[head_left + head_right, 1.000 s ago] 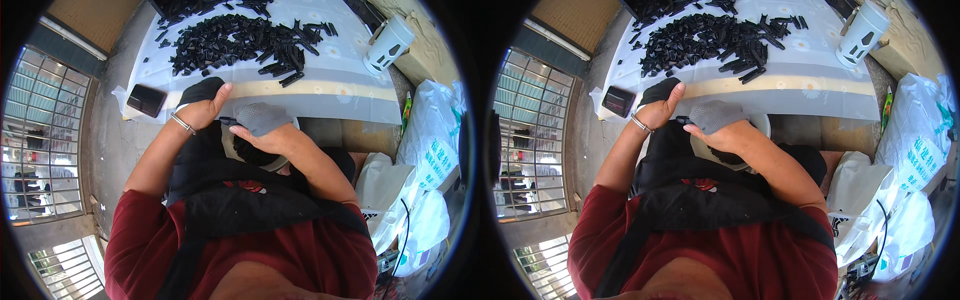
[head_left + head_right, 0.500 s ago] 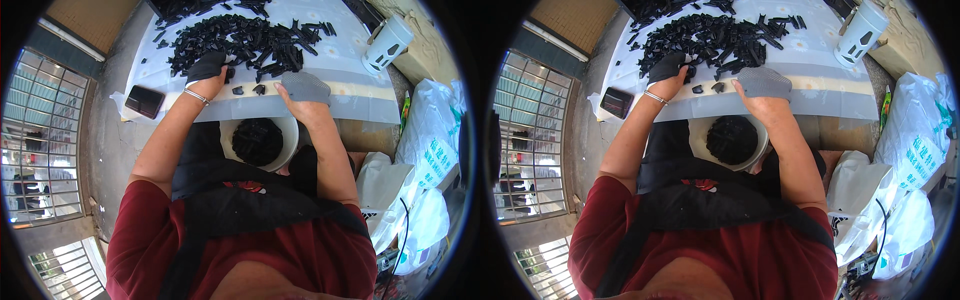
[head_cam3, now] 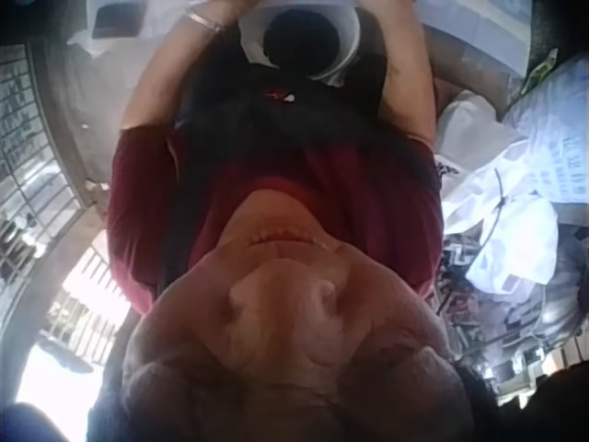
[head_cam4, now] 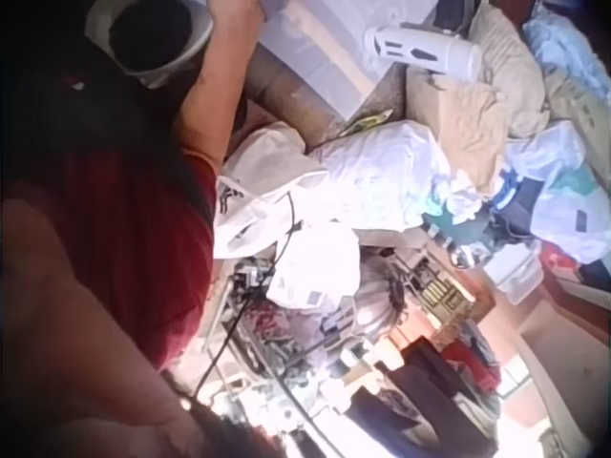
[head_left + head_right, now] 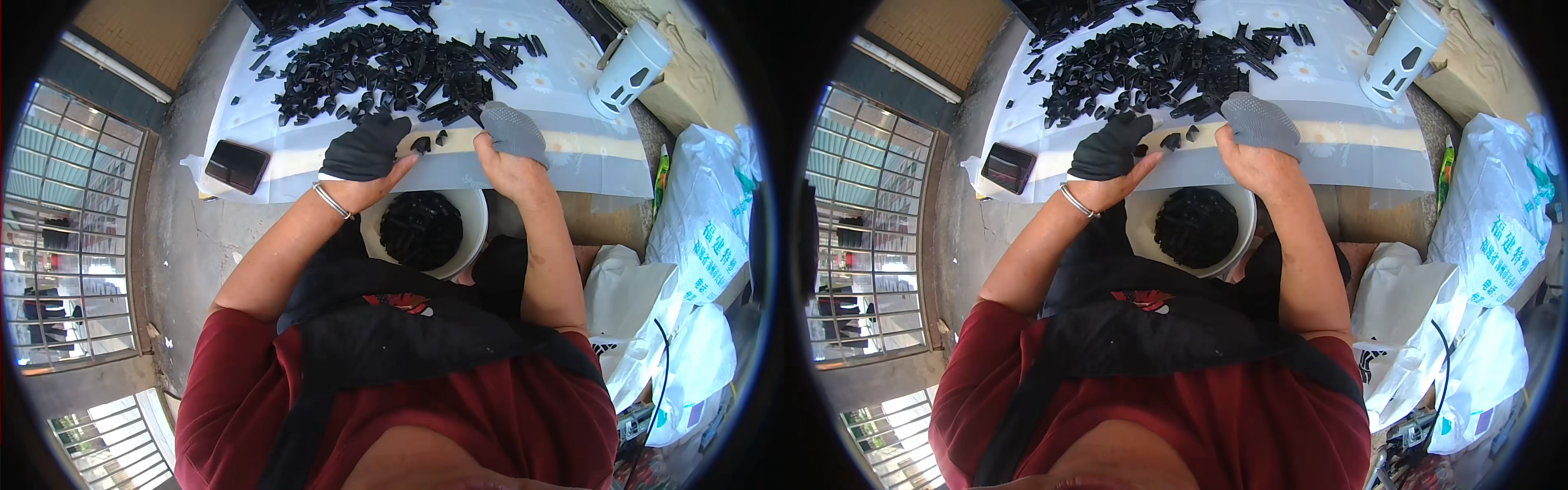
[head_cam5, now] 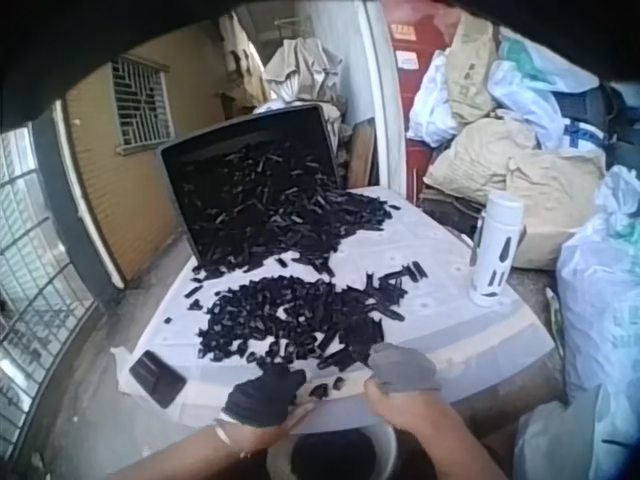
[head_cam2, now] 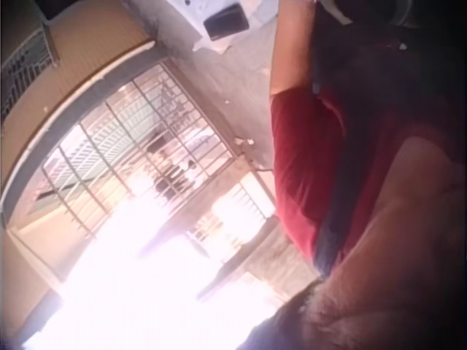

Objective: Manually assembling small black plastic components by joining parts and placing them into a bowl.

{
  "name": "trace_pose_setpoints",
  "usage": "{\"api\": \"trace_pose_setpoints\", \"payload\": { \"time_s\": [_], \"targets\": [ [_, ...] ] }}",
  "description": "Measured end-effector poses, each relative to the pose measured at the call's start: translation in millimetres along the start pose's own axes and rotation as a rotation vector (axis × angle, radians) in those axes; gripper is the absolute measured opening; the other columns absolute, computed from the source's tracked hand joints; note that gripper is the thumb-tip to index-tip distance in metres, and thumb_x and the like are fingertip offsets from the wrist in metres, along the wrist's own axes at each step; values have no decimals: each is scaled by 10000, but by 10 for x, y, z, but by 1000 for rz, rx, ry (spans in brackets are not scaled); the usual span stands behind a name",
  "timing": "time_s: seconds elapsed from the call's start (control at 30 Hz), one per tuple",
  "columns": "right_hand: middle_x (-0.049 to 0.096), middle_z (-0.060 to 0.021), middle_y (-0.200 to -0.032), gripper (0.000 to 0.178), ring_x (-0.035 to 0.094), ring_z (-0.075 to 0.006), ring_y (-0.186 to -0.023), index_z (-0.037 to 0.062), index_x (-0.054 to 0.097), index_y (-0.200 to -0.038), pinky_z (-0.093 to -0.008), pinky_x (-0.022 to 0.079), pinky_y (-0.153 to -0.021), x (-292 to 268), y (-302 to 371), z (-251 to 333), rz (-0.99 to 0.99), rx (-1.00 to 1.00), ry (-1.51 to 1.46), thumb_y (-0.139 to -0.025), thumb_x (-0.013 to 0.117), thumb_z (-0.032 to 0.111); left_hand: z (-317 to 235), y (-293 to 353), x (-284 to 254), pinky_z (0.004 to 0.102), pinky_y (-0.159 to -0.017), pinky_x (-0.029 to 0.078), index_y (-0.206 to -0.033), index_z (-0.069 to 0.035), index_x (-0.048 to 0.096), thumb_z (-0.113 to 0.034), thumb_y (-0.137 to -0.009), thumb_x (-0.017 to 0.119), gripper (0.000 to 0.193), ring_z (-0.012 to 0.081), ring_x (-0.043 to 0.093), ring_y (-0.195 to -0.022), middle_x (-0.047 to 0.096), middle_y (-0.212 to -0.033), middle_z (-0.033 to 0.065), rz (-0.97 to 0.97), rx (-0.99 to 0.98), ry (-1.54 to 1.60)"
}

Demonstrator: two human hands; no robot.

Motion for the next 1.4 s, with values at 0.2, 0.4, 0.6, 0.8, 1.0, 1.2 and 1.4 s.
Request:
{"api": "trace_pose_setpoints", "payload": {
  "time_s": [0.2,0.4,0.6,0.8,1.0,1.2,1.4],
  "targets": [
    [601,-157,-828,225,566,-339,-783,41,590,-927,-434,449,-696,142,34,149,28,-155,-17,-772,498,175,172,-215,326,385,-614,465,-961,-117,578,-118,-722,567,240,284,580,-744,587,-853,113,245,135,-86],
    [588,-132,-767,142,581,-299,-764,65,594,-818,-426,455,-653,472,-194,250,88,-198,174,-788,527,187,439,-373,300,388,-644,472,-899,-109,607,-89,-717,530,199,281,584,-744,603,-812,110,26,73,-196],
    [598,-141,-770,173,575,-312,-756,54,605,-845,-431,451,-661,513,-188,205,-56,-316,-1,-815,523,203,504,-345,-50,367,-680,488,-959,-120,625,-96,-736,520,247,275,594,-779,616,-862,109,-101,15,-241],
    [612,-141,-835,235,570,-313,-768,51,594,-991,-399,450,-685,205,43,213,15,-268,-396,-815,549,200,151,13,-104,379,-715,469,-1029,-61,573,-138,-733,507,313,321,587,-812,606,-889,185,313,-216,391],
    [618,-107,-939,361,570,-295,-885,137,577,-1101,-368,435,-798,79,258,527,276,-496,-533,-748,639,184,-39,150,-233,261,-619,429,-1006,-46,565,-97,-717,547,295,103,489,-676,559,-754,51,791,-254,797],
    [621,-100,-948,353,568,-292,-889,133,590,-1084,-368,433,-802,46,240,526,280,-528,-535,-744,655,199,-13,197,-219,247,-661,419,-1025,-15,568,-53,-686,586,341,87,475,-723,566,-818,9,751,-307,1051],
    [620,-100,-855,274,576,-299,-793,98,613,-982,-374,450,-710,13,225,586,480,-491,-356,-746,652,232,46,260,-109,236,-692,415,-1042,-23,575,-160,-779,597,297,81,487,-758,577,-859,4,652,-459,1363]
  ]
}}
Point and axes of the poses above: each hand's wrist, its own y-axis away from the middle knuckle, its own x-axis out of the palm, z = x × y, the point moved 2 cm from there along -y, towards the middle knuckle
